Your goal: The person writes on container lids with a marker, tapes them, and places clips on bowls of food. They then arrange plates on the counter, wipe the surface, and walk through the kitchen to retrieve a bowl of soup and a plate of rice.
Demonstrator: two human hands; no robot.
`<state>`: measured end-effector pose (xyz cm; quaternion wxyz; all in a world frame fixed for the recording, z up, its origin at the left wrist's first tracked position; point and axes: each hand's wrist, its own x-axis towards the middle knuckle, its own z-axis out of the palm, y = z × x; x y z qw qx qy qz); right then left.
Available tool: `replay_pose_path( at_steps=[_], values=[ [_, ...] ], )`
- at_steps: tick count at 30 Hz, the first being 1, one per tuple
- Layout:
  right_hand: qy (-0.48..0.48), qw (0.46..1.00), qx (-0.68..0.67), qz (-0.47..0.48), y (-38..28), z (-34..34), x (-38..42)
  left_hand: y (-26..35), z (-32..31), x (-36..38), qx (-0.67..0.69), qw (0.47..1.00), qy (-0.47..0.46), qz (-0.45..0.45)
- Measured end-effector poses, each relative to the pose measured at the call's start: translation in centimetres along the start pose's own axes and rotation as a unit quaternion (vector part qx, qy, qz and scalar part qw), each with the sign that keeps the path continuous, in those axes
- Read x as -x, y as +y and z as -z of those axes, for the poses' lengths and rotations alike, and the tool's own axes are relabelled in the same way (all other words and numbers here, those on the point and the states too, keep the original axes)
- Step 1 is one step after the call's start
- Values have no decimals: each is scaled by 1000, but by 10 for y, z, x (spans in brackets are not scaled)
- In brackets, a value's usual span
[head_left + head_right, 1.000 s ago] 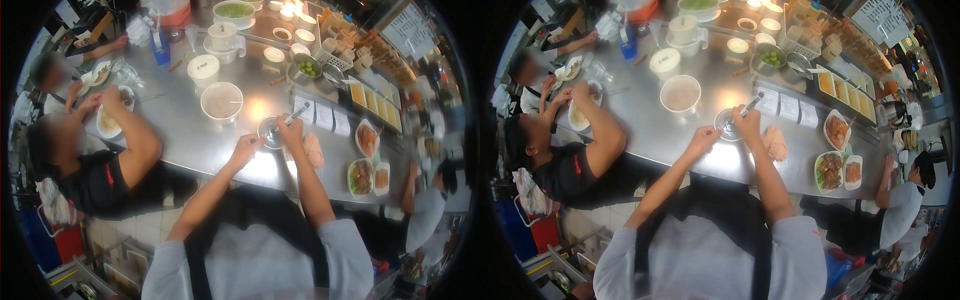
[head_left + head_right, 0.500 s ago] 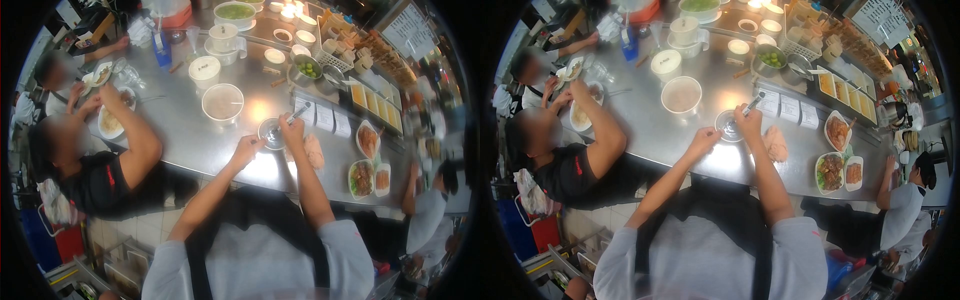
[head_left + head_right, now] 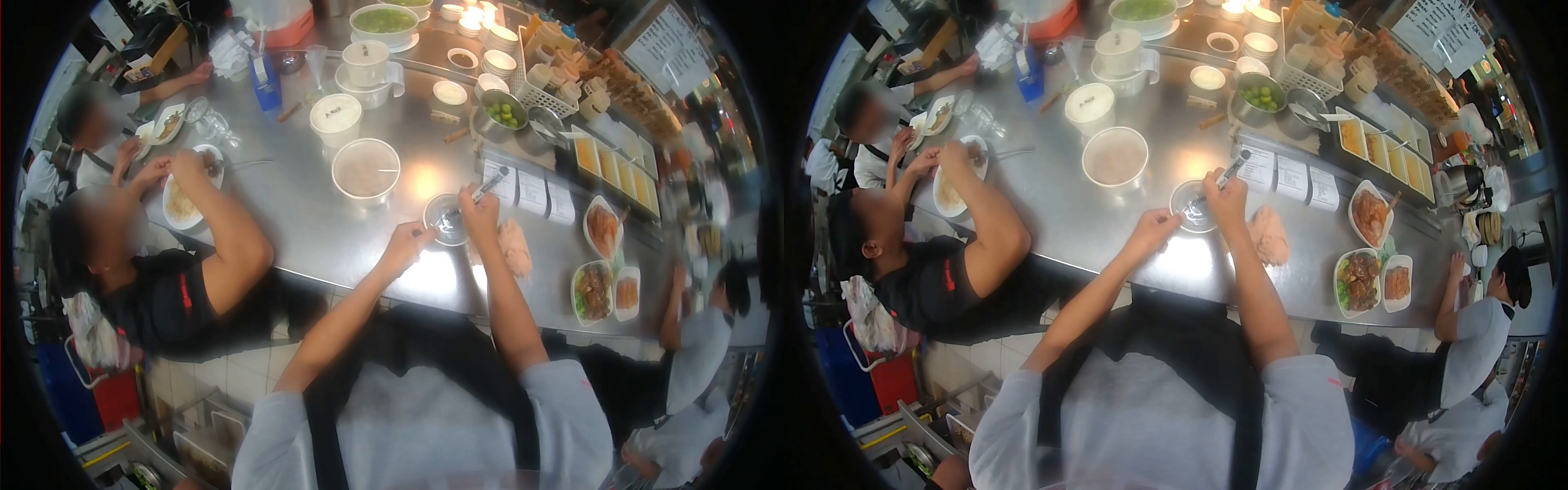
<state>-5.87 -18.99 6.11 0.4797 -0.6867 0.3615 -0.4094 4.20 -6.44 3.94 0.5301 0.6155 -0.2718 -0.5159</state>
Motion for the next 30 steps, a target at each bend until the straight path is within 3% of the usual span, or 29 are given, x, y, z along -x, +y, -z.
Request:
replay_pose_path(
  at_steps=[7, 9, 13, 14, 16, 17, 18, 19, 20, 21, 23, 24, 25, 26, 27, 29, 30],
  values=[
    [35, 998, -19, -40, -4, -2, -1, -1, 0, 0, 4, 1000, -4, -3],
    [26, 1000, 4, 6, 2, -2, -3, 1, 0, 2, 0, 1000, -8, 1],
    [28, 999, 21, 6, -1, 2, -2, 5, 1, 5, -40, 999, 4, -3],
    [56, 997, 5, -57, -6, 7, 2, 5, 3, 6, -82, 996, 20, -5],
    [69, 987, -47, -140, -35, 16, 9, 3, 23, 16, -243, 927, 224, -180],
    [56, 981, -85, -167, -48, 23, 22, 18, 40, 20, -218, 914, 301, -162],
    [-45, 983, -25, -174, -55, 30, 34, 34, 59, 26, -195, 896, 373, -142],
    [-146, 972, 36, -179, -56, 35, 44, 35, 82, 17, -204, 866, 419, -183],
    [-149, 972, 33, -178, -53, 36, 52, 32, 104, 4, -211, 831, 463, -223],
    [-195, 965, 56, -163, -47, 35, 57, 24, 124, -13, -211, 828, 467, -225],
    [-243, 956, 80, -146, -47, 30, 53, 6, 149, -38, -310, 842, 366, -249],
    [-201, 962, 60, -174, -51, 26, 43, 9, 149, -34, -310, 841, 367, -248],
    [-158, 966, 41, -201, -54, 22, 34, 14, 146, -31, -271, 886, 323, -191],
    [-150, 966, 17, -208, -53, 17, 24, 21, 145, -31, -230, 923, 276, -137],
    [-153, 967, 17, -204, -48, 9, 14, 27, 141, -26, -228, 922, 280, -139],
    [-109, 987, 31, -114, -37, -7, 2, 21, 127, 0, -191, 936, 275, -104],
    [-119, 985, 33, -117, -41, -15, -1, 16, 119, 15, -187, 936, 282, -97]
  ],
)
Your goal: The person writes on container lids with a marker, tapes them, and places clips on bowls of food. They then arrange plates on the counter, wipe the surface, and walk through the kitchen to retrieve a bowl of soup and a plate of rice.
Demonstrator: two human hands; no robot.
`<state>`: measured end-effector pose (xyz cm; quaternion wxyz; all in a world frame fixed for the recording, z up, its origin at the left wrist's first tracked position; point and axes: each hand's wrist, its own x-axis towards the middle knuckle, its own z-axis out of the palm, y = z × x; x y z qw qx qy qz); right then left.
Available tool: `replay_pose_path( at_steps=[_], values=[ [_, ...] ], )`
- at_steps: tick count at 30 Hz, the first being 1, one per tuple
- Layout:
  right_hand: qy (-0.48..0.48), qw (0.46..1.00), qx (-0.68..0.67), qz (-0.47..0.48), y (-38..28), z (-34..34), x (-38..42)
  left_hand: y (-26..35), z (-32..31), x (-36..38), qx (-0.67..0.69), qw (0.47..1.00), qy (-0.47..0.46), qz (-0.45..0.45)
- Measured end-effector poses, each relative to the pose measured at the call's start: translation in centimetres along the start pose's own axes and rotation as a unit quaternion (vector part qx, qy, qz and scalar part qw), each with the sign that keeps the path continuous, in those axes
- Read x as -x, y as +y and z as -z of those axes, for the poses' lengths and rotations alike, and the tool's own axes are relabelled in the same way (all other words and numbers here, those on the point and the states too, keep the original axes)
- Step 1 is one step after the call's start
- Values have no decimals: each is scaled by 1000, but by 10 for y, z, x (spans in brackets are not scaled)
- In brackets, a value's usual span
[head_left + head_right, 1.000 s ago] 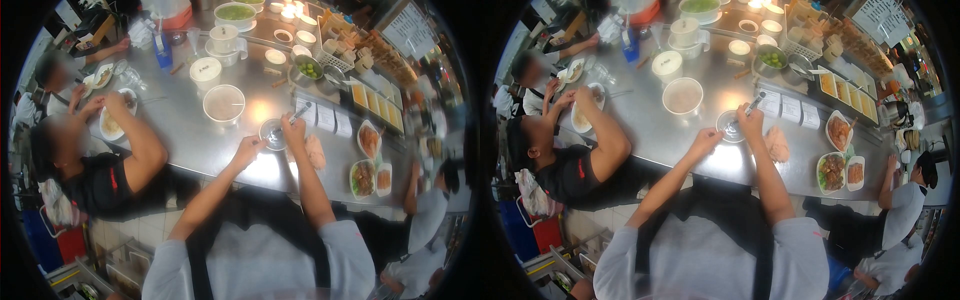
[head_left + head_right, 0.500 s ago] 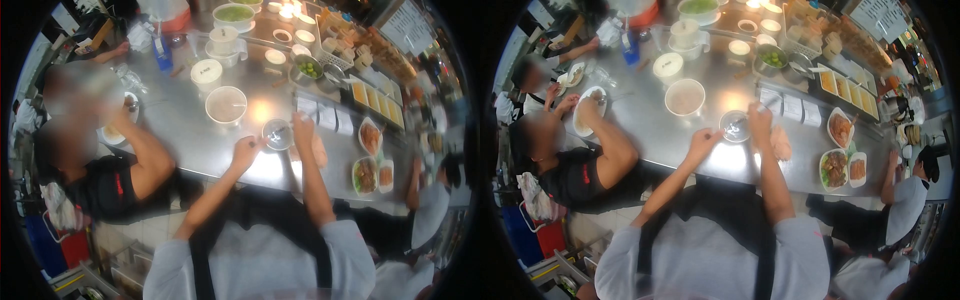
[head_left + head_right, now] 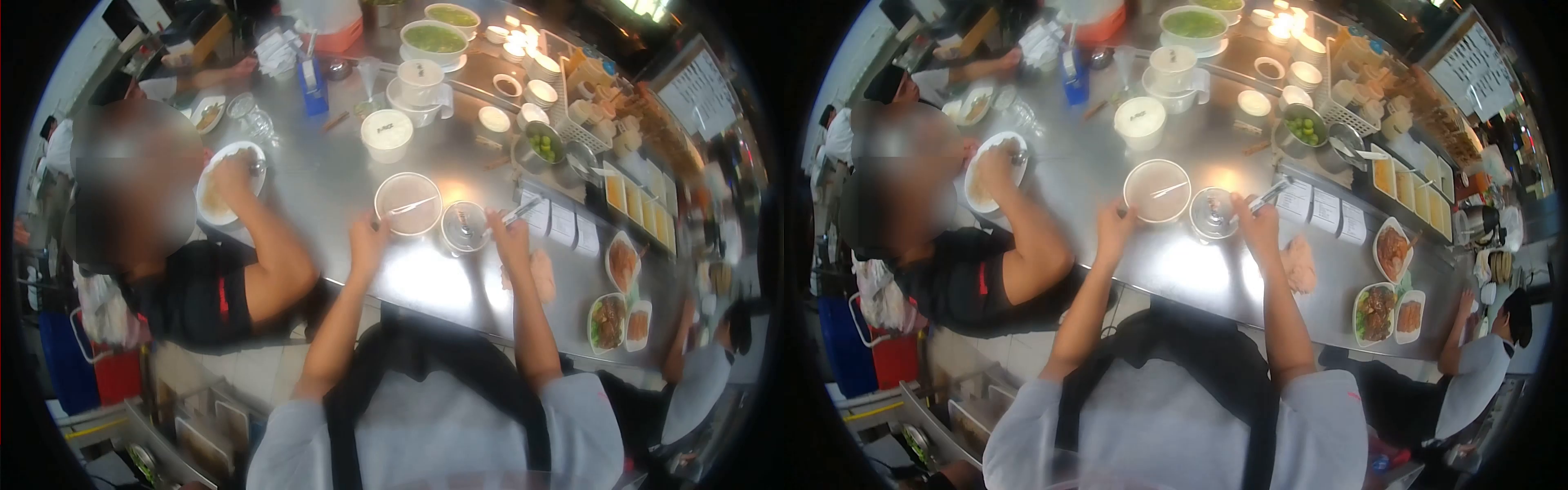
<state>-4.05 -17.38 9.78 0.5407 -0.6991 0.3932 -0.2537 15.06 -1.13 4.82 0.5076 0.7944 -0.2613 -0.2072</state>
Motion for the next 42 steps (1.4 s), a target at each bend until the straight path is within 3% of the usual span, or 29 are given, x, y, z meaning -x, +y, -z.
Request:
replay_pose_path(
  at_steps=[2, 3, 5, 6, 7, 9, 10, 15, 18, 25, 30, 34, 36, 42],
  values=[
    [69, 995, -66, 24, -16, -18, 0, 0, 5, 33, 82, 996, 13, 25],
    [60, 996, -63, 17, -18, -31, 1, 4, 10, 42, 81, 996, 16, 36],
    [-17, 984, -176, -6, -23, -60, 3, 9, 19, 54, 144, 976, 35, 157],
    [-66, 993, -91, 41, -25, -74, 2, -6, 17, 50, 138, 978, 66, 141],
    [-72, 993, -86, 39, -28, -89, 2, -18, 15, 48, 142, 976, 69, 147],
    [-149, 984, -77, 59, -36, -115, -2, -24, 16, 41, 129, 987, 65, 76],
    [-154, 984, -74, 58, -36, -121, -6, -12, 18, 42, 168, 977, 24, 128],
    [-205, 975, -13, 84, -9, -137, -24, -18, 8, 46, 322, 928, 14, 188],
    [-197, 972, 40, 122, -11, -138, -24, -20, 7, 48, 341, 924, 9, 171],
    [-178, 979, 45, 83, -14, -140, -21, -22, 7, 49, 336, 927, 0, 164],
    [-176, 974, 49, 133, -11, -142, -22, -18, 9, 49, 332, 930, 0, 161],
    [-158, 983, 28, 94, -15, -138, -26, -18, 8, 49, 339, 926, 3, 166],
    [-160, 975, 31, 153, -9, -140, -27, -20, 8, 50, 348, 923, 3, 165],
    [-179, 972, 65, 140, -4, -138, -29, -16, 9, 48, 339, 926, 7, 164]
  ],
)
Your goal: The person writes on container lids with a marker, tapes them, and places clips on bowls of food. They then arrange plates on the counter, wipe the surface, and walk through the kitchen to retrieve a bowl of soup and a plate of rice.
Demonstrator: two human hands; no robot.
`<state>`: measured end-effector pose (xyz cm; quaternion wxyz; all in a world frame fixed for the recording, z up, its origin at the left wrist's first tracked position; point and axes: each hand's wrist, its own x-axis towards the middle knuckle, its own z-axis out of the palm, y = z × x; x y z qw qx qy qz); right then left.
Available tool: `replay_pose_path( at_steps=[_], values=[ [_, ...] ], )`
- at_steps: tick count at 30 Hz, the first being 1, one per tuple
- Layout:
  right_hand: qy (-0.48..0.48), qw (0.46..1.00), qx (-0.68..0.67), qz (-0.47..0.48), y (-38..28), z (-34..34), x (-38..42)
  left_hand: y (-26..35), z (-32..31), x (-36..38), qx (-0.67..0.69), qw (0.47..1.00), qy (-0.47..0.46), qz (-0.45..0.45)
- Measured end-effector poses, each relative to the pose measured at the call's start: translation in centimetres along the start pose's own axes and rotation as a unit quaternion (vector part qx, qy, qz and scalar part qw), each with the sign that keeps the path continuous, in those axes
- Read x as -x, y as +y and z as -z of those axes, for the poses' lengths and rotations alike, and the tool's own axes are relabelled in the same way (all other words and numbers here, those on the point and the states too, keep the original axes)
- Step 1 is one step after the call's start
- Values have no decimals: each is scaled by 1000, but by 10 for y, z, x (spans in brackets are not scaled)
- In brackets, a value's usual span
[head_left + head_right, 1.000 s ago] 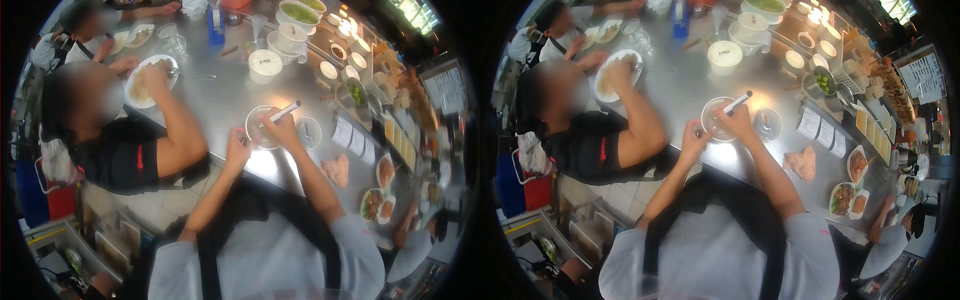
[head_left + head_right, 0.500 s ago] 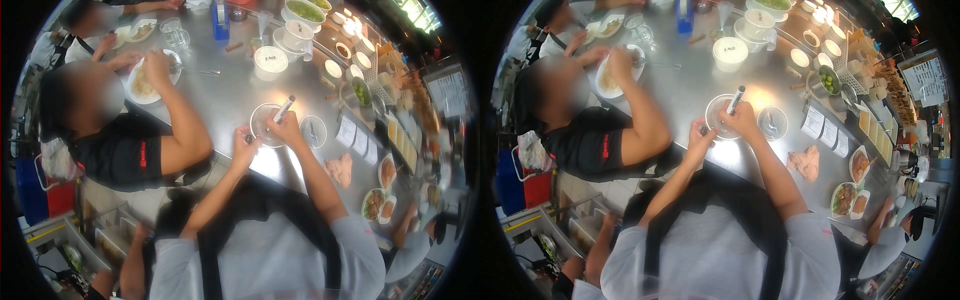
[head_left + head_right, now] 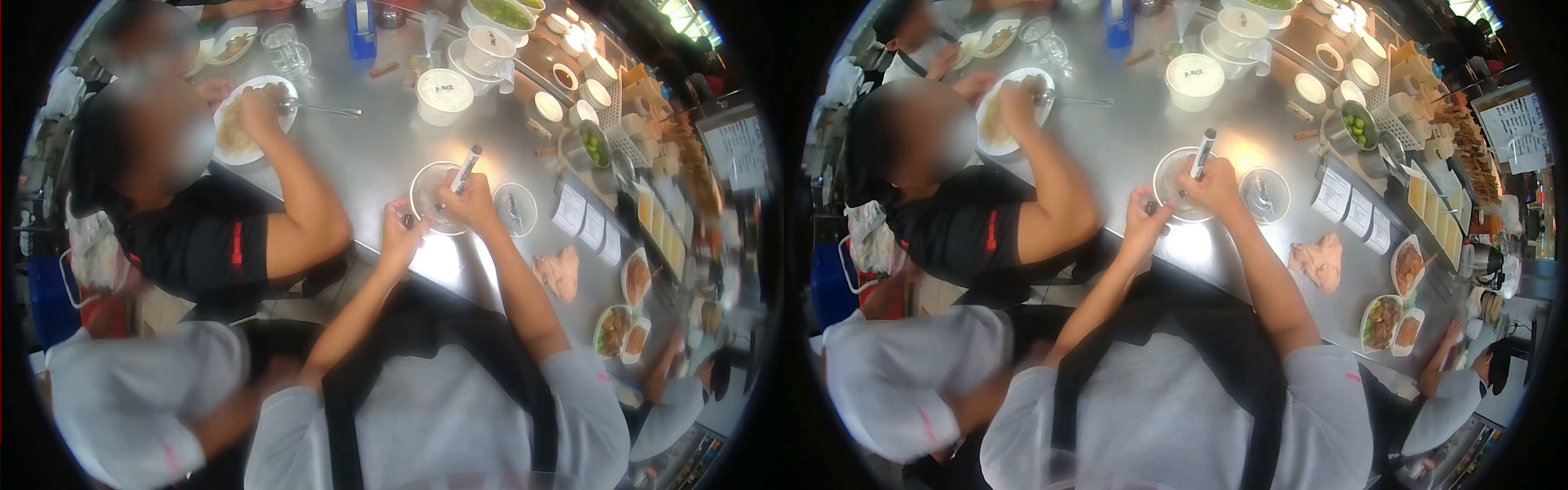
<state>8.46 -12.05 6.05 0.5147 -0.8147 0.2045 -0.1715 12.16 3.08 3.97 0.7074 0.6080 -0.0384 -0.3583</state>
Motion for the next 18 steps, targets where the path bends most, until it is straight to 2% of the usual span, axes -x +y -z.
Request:
replay_pose_path(
  at_steps=[1, 3, 12, 18],
  values=[
    [0, 1000, -1, 0, -2, 0, 0, -2, 1, -1, -4, 1000, -3, -2],
    [28, 994, -98, -37, -7, 0, 0, -1, 1, -2, -7, 1000, -5, -7],
    [5, 999, -22, -28, -3, 2, 1, -2, 0, -2, 0, 1000, 1, 4],
    [14, 998, -53, -32, -9, 3, 1, 2, 0, -1, -8, 1000, 2, 8]
  ],
)
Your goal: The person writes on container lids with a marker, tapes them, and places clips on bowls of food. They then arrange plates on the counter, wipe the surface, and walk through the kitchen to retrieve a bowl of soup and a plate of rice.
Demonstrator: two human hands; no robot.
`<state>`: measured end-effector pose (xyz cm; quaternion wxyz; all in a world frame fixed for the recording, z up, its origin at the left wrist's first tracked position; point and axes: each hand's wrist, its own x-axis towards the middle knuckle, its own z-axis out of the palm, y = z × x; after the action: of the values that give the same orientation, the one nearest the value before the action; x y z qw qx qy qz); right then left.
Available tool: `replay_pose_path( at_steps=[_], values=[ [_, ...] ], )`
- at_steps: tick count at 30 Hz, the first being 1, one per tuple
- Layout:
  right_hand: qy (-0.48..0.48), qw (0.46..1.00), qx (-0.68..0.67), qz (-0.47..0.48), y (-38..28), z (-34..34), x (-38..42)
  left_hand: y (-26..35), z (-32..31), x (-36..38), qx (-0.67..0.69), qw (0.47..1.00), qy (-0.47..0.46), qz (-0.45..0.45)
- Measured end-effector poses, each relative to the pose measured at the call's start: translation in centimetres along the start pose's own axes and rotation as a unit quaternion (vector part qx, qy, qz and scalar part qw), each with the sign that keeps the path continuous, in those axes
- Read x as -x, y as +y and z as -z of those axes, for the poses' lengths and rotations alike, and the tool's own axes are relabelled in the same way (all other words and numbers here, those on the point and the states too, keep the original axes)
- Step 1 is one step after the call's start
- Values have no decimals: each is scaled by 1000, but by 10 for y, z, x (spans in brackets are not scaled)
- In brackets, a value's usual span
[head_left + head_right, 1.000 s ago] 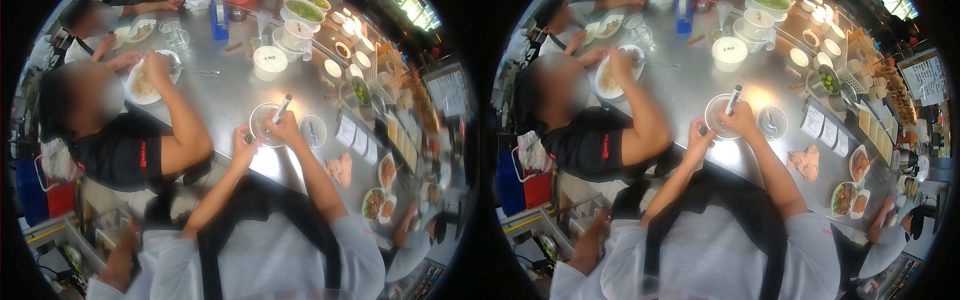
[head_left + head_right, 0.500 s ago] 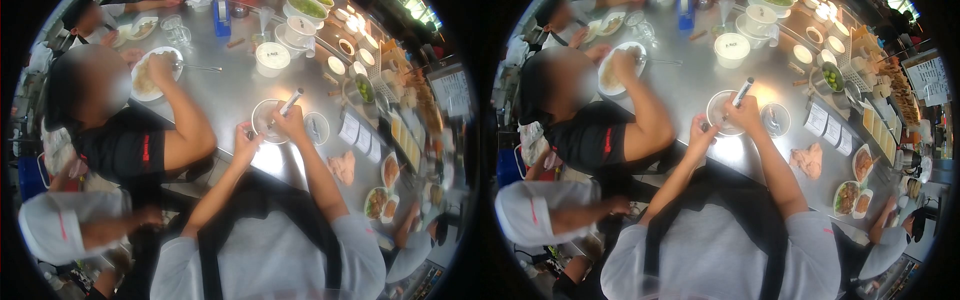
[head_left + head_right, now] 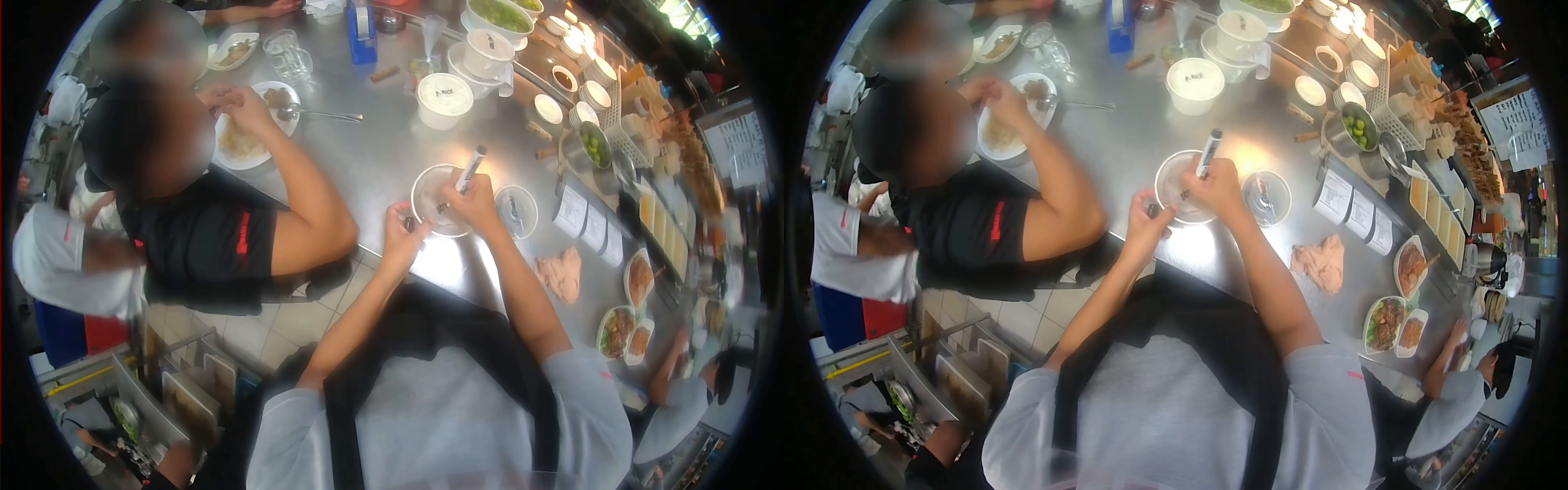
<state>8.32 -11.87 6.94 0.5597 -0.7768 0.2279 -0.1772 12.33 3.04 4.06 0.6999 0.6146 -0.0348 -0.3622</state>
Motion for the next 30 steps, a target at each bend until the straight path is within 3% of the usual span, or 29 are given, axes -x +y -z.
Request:
replay_pose_path(
  at_steps=[18, 30],
  values=[
    [59, 997, 24, 37, 6, 4, -7, -2, 0, -1, 4, 1000, -4, -11],
    [32, 999, 15, 34, 2, 6, -7, -2, 1, -2, 13, 1000, -12, -12]
  ],
)
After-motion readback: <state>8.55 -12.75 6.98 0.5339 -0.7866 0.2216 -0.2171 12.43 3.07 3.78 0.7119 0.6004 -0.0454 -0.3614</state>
